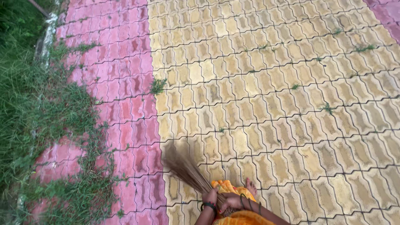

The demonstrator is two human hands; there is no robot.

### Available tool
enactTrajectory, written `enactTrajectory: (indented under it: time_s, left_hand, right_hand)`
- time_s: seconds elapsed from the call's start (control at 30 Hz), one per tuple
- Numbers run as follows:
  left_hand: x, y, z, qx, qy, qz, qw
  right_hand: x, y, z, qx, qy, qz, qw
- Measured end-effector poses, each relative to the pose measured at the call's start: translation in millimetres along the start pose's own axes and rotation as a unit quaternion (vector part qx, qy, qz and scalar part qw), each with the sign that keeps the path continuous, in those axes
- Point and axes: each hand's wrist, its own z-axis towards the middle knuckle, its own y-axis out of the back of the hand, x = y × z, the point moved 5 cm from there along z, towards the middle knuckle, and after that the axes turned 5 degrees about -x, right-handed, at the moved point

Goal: The person sweeps a paved outdoor walkway using a broom made of sticks, moving the broom across the patterned tiles to clear debris while walking forward.

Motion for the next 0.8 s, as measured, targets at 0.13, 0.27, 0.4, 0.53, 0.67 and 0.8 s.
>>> enactTrajectory:
  time_s: [0.13, 0.27, 0.4, 0.53, 0.67, 0.8]
  left_hand:
    - [-17.6, -27.7, -0.6, -0.061, -0.037, 0.029, 0.997]
    - [-35.6, -100.7, -7.1, 0.026, -0.087, -0.021, 0.996]
    - [-46.6, -182.4, -24.4, 0.148, -0.155, 0.111, 0.97]
    - [-40.2, -252.3, -38.7, 0.239, -0.151, 0.244, 0.928]
    - [-30.1, -292.8, -47.2, 0.328, -0.165, 0.403, 0.838]
    - [-24.7, -272.6, -39.4, 0.292, -0.108, 0.394, 0.865]
  right_hand:
    - [17.2, 39.8, -7.9, 0.047, -0.025, 0.073, 0.996]
    - [19.9, 97.5, -42.1, -0.041, -0.003, 0.145, 0.989]
    - [-7.7, 132.5, -70.0, -0.159, 0.008, 0.203, 0.966]
    - [-39.7, 152.7, -70.0, -0.247, 0.008, 0.356, 0.901]
    - [-61.9, 168.4, -58.3, -0.275, 0.005, 0.479, 0.834]
    - [-60.6, 175.3, -40.1, -0.177, -0.022, 0.445, 0.877]
